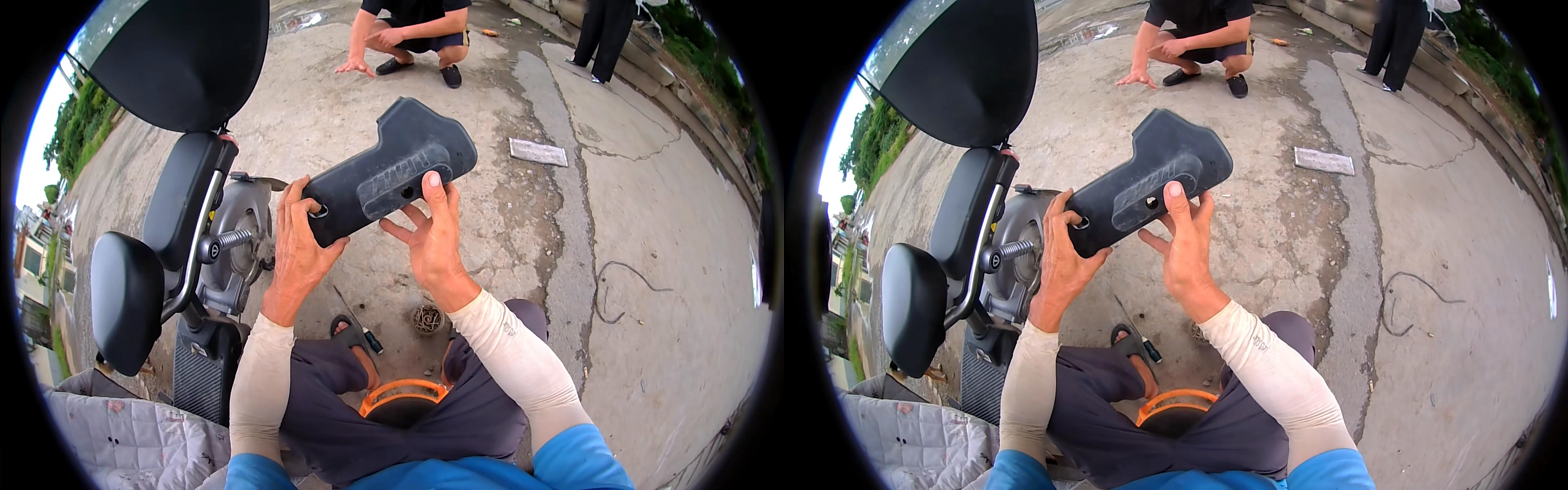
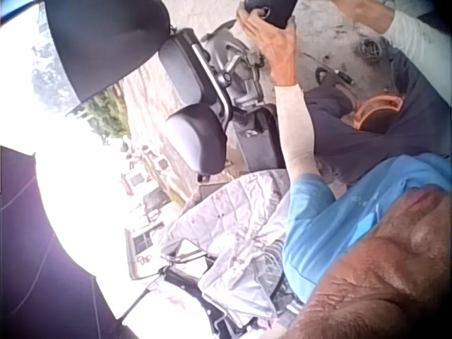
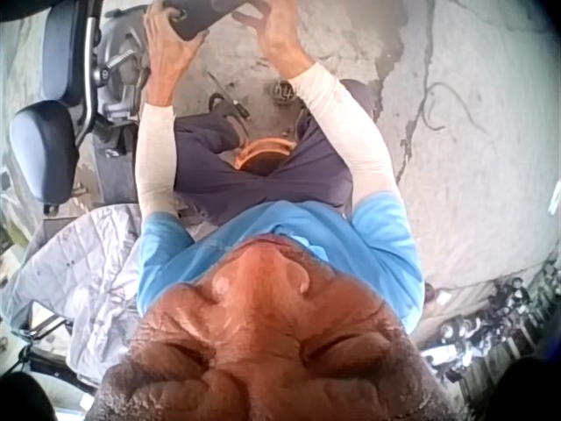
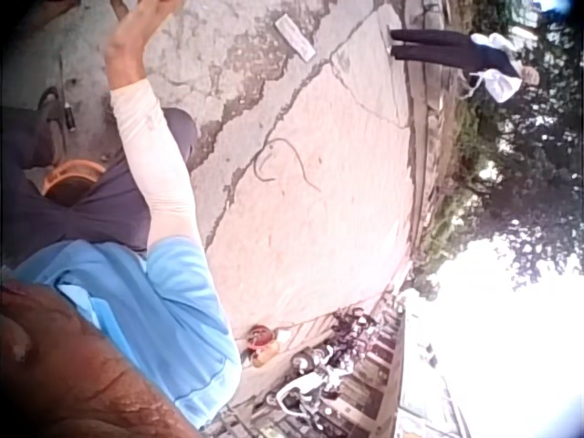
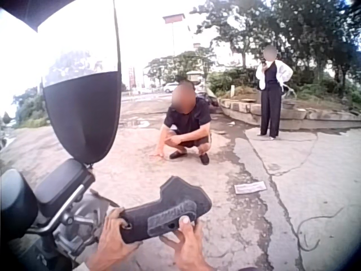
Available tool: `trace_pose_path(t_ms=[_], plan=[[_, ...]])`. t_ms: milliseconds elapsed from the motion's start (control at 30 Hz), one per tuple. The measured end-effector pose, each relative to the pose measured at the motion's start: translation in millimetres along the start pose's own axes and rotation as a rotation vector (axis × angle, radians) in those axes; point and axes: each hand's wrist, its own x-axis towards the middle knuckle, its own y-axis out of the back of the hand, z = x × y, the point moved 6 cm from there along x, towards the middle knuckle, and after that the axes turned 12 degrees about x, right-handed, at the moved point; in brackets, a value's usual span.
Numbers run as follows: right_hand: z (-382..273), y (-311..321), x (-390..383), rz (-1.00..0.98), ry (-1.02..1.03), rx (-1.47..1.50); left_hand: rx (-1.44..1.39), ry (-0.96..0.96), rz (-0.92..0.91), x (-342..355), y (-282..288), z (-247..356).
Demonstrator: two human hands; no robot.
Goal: The person selects screws from a container and uses a screwdriver to remove a black plastic cover from the side of a scooter. They then reattach the cover using the screws.
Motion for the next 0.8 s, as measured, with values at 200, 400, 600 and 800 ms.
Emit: trace_pose_path(t_ms=[200, 400, 600, 800], plan=[[-11, 8, 5, 0.0, 0.018, -0.032, -0.012, -0.005, 0.021, 8, -5, 9], [3, -3, 5, 0.04, -0.068, 0.017, 0.1, -0.021, 0.057, -5, 7, -6], [-46, 23, 12, 0.138, -0.041, -0.042, -0.025, -0.002, -0.008, 2, -9, 26], [-47, 20, 13, 0.079, -0.078, -0.082, -0.369, 0.351, -0.096, -13, -6, -9]])
